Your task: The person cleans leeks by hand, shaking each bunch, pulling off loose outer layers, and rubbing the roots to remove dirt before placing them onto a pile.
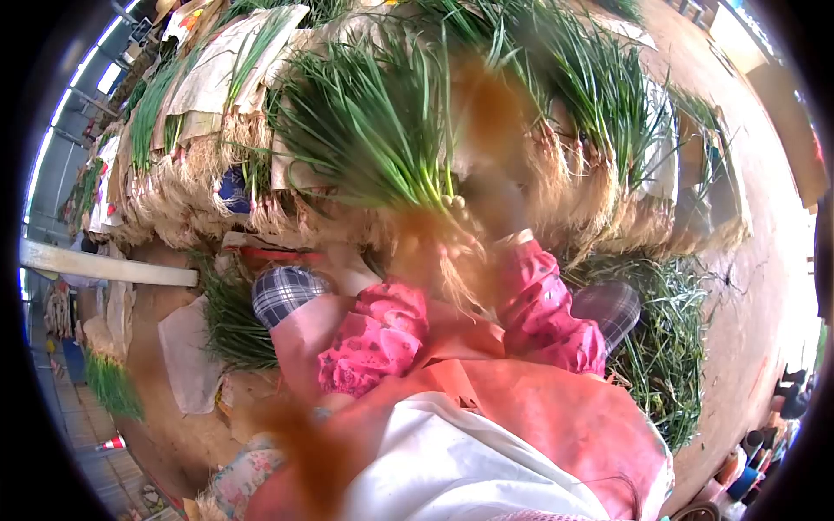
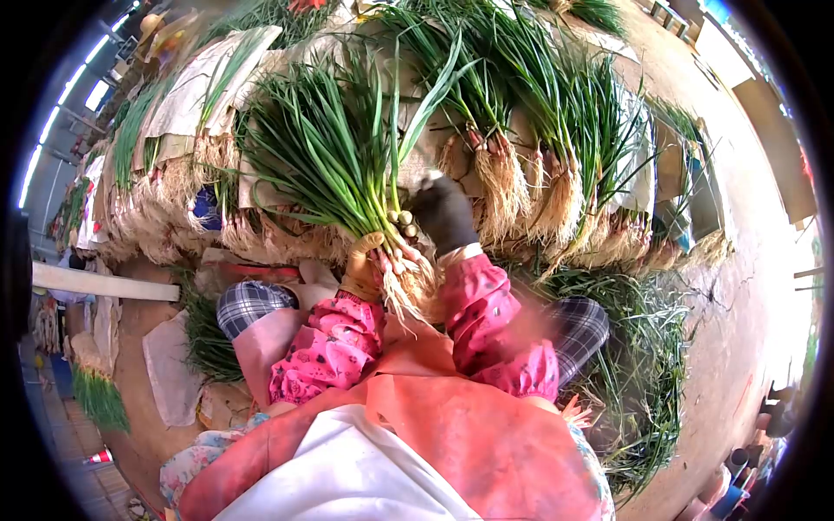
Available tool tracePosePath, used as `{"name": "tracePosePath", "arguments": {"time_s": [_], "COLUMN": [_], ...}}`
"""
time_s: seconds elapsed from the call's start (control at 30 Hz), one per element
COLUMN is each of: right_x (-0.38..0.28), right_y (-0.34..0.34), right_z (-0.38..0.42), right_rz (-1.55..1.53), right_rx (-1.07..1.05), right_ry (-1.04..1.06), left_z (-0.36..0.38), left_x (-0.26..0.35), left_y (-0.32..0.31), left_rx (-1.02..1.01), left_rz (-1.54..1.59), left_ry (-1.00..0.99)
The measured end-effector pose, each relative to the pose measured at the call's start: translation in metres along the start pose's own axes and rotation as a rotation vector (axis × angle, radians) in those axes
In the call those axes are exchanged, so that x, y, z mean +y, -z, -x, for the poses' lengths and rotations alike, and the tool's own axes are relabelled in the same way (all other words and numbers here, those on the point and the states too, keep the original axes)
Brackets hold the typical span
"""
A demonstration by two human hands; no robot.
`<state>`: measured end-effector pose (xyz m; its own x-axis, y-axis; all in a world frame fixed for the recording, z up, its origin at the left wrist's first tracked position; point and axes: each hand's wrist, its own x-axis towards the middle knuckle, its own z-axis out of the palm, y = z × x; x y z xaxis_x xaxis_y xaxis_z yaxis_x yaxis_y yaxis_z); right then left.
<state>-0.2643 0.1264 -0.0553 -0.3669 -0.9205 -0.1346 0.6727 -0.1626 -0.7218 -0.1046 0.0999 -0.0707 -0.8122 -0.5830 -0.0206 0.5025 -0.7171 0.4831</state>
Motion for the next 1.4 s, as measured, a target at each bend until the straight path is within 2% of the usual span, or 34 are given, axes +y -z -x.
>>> {"name": "tracePosePath", "arguments": {"time_s": [0.03,0.07,0.1,0.13,0.17,0.2,0.23,0.27,0.33,0.4,0.43,0.5,0.53,0.6,0.67,0.73,0.8,0.83,0.87,0.93,1.0,1.07,1.1,1.13,1.17,1.2,1.27,1.33,1.4], "right_x": [-0.002,-0.023,-0.042,-0.051,-0.053,-0.049,-0.038,0.013,-0.024,-0.049,-0.05,-0.084,-0.115,-0.116,-0.12,-0.127,-0.161,-0.176,-0.181,-0.171,-0.146,-0.128,-0.105,-0.086,-0.066,-0.075,-0.06,-0.07,-0.08], "right_y": [0.015,0.018,0.018,0.024,0.034,0.048,0.068,0.147,0.103,0.063,0.067,0.031,-0.01,-0.005,-0.006,0.035,0.049,0.048,0.05,0.049,0.027,-0.003,-0.001,0.001,0.02,-0.02,-0.017,0.017,0.048], "right_z": [-0.009,0.002,0.015,0.022,0.038,0.05,0.064,0.069,0.091,0.073,0.056,0.03,0.022,-0.032,-0.074,-0.133,-0.129,-0.119,-0.104,-0.077,-0.049,-0.017,-0.021,-0.018,-0.026,0.002,0.0,-0.022,-0.039], "right_rz": [-0.177,0.028,0.224,0.471,0.869,1.371,1.675,2.037,2.12,2.121,1.559,1.263,1.534,1.884,2.151,2.145,1.868,1.565,1.262,1.246,1.262,1.263,1.47,1.145,1.171,1.384,1.139,1.182,1.203], "right_rx": [0.037,0.01,-0.016,-0.109,-0.341,-0.712,-1.063,-1.366,-1.099,-0.945,-0.73,-0.298,-0.082,0.102,0.257,0.187,0.328,0.334,0.341,0.066,0.207,-0.003,0.03,-0.16,-0.316,-0.274,-0.21,-0.136,-0.038], "right_ry": [0.028,0.046,0.066,0.132,0.291,0.628,0.709,0.441,-0.139,-0.032,0.285,0.477,0.407,0.826,0.85,0.493,0.749,0.676,0.586,0.77,0.716,0.765,0.879,0.708,0.422,0.364,0.256,0.496,0.681], "left_z": [0.001,0.003,0.007,0.011,0.012,0.014,0.017,0.02,0.018,0.017,0.014,0.006,0.0,-0.01,-0.014,-0.004,0.005,0.009,0.01,0.003,-0.004,-0.011,-0.013,-0.021,-0.023,-0.025,-0.023,-0.014,-0.001], "left_x": [-0.002,0.005,0.019,0.026,0.028,0.03,0.04,0.05,0.064,0.077,0.082,0.085,0.078,0.063,0.046,0.046,0.051,0.039,0.047,0.036,0.027,0.02,0.018,0.009,0.005,0.003,0.002,0.005,0.008], "left_y": [-0.001,-0.002,-0.002,0.002,0.007,0.011,0.009,0.008,0.035,0.045,0.056,0.063,0.049,0.019,0.023,0.009,-0.004,-0.006,-0.003,-0.002,-0.006,-0.023,-0.038,-0.025,-0.026,-0.027,-0.024,-0.03,-0.038], "left_rx": [0.011,-0.001,-0.016,0.025,0.058,0.093,0.057,0.021,-0.065,-0.169,-0.203,-0.208,-0.155,-0.054,-0.113,-0.099,-0.133,0.092,0.005,0.02,0.037,0.044,0.038,0.052,0.078,0.103,0.074,0.109,0.092], "left_rz": [0.057,0.103,0.001,-0.052,-0.098,-0.138,-0.141,-0.145,-0.322,-0.332,-0.301,-0.221,-0.186,-0.125,-0.058,-0.039,-0.037,0.136,-0.024,-0.051,-0.129,-0.131,-0.133,-0.263,-0.17,-0.078,-0.095,-0.183,-0.187], "left_ry": [0.002,0.042,0.121,0.098,0.07,0.038,0.079,0.119,0.07,0.039,0.044,0.018,-0.041,-0.163,-0.151,-0.057,0.065,-0.026,0.088,0.053,0.076,0.141,0.168,0.053,0.06,0.068,0.065,0.059,-0.033]}}
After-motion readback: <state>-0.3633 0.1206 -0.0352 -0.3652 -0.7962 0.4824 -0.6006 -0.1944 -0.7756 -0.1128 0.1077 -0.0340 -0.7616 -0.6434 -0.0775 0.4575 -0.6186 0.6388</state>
